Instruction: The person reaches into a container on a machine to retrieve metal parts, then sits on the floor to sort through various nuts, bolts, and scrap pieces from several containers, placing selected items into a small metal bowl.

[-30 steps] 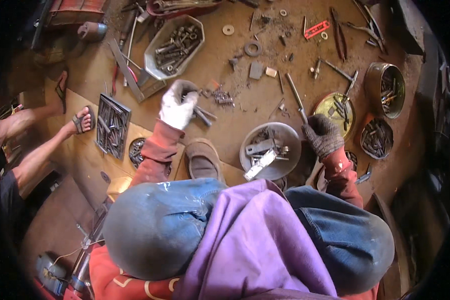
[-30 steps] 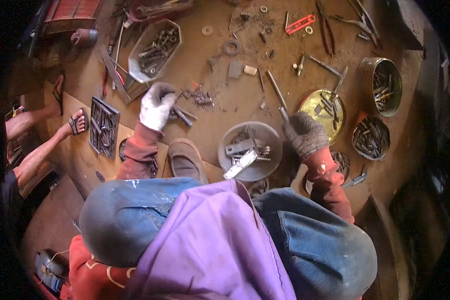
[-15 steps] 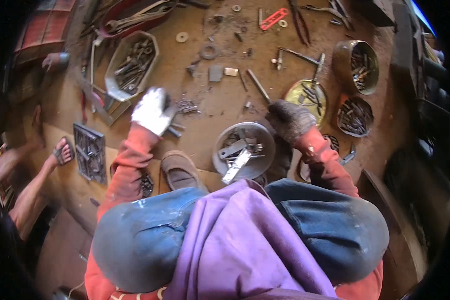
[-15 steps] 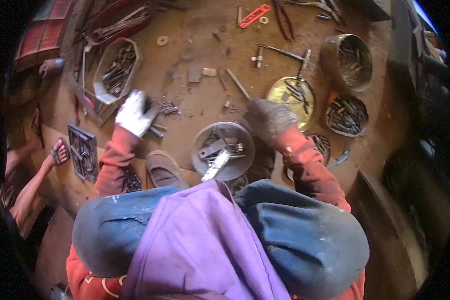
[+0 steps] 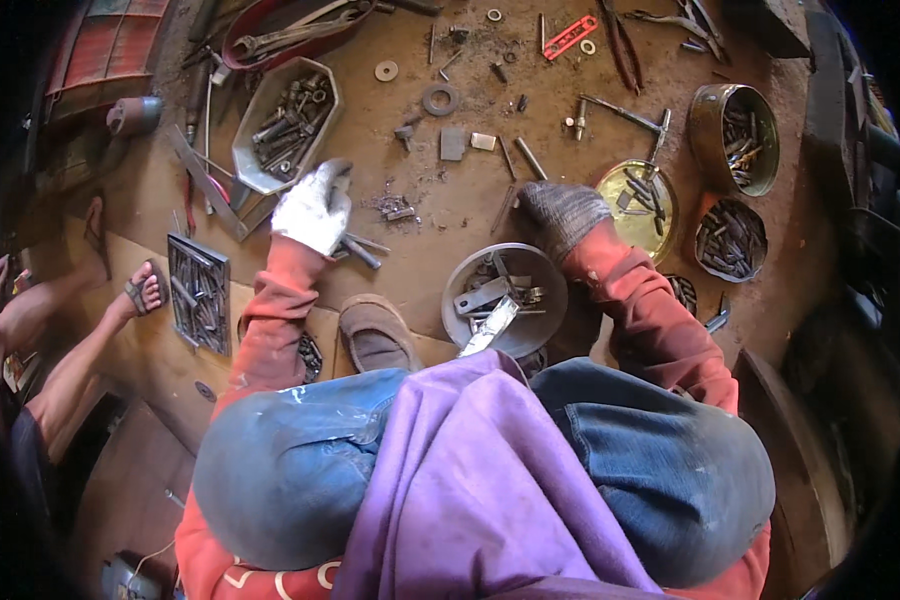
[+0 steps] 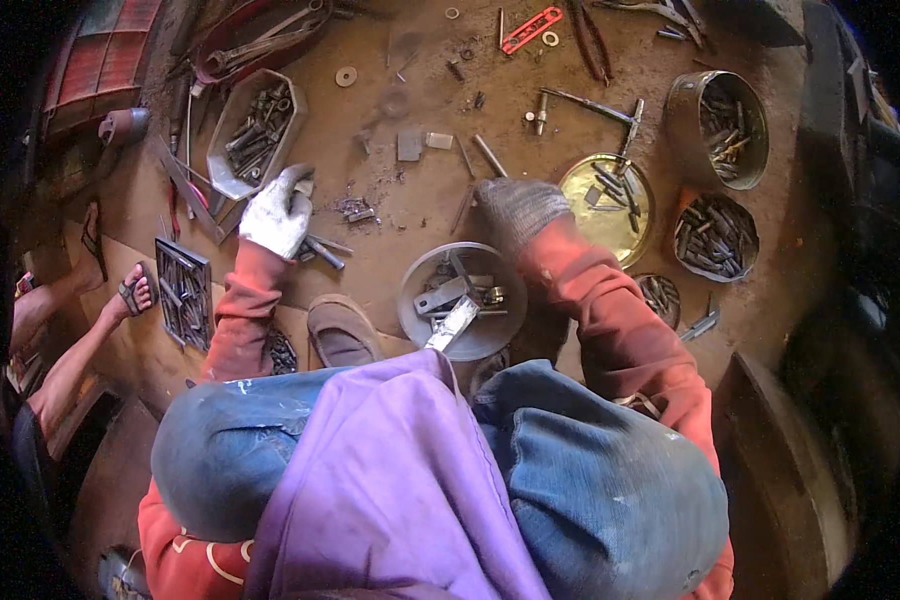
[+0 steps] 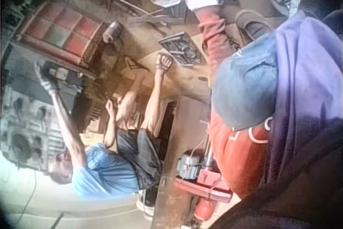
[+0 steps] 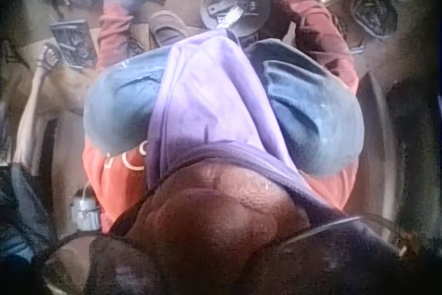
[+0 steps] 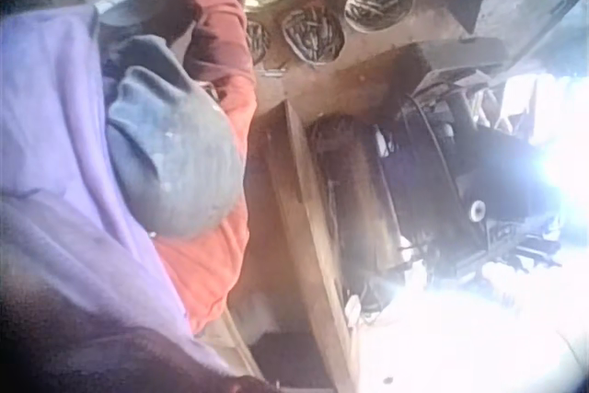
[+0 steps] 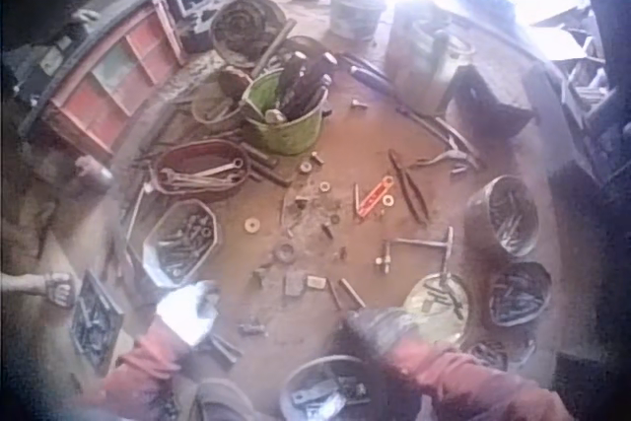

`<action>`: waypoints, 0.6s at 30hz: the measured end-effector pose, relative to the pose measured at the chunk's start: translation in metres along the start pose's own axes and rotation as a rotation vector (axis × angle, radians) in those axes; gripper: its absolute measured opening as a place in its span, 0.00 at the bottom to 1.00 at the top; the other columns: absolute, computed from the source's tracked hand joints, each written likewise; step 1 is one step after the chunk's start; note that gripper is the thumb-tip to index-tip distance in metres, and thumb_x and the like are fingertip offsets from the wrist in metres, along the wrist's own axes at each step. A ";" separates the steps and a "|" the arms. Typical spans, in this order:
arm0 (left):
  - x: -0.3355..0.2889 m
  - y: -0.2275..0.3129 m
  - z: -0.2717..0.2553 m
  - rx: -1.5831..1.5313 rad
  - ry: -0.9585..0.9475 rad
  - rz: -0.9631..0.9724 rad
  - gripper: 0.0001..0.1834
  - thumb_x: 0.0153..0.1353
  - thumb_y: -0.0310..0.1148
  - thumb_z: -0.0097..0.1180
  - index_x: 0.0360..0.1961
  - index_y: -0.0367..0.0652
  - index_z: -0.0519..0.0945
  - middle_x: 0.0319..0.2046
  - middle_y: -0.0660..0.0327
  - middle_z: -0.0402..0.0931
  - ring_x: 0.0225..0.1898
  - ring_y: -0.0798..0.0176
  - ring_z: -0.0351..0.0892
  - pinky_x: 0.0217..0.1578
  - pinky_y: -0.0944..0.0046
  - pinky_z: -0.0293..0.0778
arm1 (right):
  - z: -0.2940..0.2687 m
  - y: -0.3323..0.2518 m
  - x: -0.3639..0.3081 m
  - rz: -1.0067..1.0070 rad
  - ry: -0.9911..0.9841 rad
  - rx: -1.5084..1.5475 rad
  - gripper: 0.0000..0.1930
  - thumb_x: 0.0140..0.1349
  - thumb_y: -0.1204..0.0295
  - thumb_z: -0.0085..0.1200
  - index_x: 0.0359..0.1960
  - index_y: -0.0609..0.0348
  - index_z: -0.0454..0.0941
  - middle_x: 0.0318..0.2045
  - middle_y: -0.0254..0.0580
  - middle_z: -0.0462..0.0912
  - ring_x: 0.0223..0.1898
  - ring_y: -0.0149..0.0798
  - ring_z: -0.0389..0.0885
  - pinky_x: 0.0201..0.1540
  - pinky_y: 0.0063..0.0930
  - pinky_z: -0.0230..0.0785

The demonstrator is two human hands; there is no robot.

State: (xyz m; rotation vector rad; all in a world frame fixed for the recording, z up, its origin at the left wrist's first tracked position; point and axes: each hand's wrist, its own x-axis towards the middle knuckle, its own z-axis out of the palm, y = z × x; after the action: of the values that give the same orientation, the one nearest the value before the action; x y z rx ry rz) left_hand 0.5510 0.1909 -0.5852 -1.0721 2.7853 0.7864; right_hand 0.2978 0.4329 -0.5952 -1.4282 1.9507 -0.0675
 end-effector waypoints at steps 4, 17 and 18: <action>-0.016 0.000 0.001 -0.232 -0.091 0.048 0.12 0.62 0.27 0.53 0.46 0.40 0.82 0.39 0.48 0.83 0.43 0.47 0.84 0.46 0.55 0.78 | -0.030 -0.014 -0.010 0.236 -0.048 0.104 0.13 0.58 0.60 0.61 0.38 0.54 0.81 0.33 0.52 0.84 0.37 0.57 0.84 0.38 0.49 0.75; -0.017 0.044 0.027 0.304 -0.112 0.369 0.08 0.58 0.36 0.60 0.34 0.45 0.80 0.32 0.53 0.76 0.34 0.46 0.79 0.35 0.47 0.75 | -0.019 -0.010 0.015 -0.326 -0.018 -0.104 0.07 0.60 0.69 0.55 0.38 0.55 0.81 0.34 0.48 0.85 0.39 0.55 0.85 0.39 0.46 0.78; -0.013 0.049 0.020 0.319 -0.173 0.370 0.09 0.57 0.37 0.61 0.34 0.45 0.80 0.32 0.53 0.76 0.34 0.46 0.79 0.35 0.47 0.75 | -0.009 -0.004 0.018 -0.391 0.048 -0.105 0.10 0.56 0.73 0.55 0.40 0.54 0.81 0.36 0.48 0.85 0.40 0.54 0.85 0.40 0.45 0.78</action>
State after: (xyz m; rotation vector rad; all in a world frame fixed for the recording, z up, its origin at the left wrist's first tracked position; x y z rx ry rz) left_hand 0.5276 0.2391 -0.5779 -0.4240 2.8576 0.4076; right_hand 0.2936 0.4121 -0.5955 -1.8777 1.7065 -0.1807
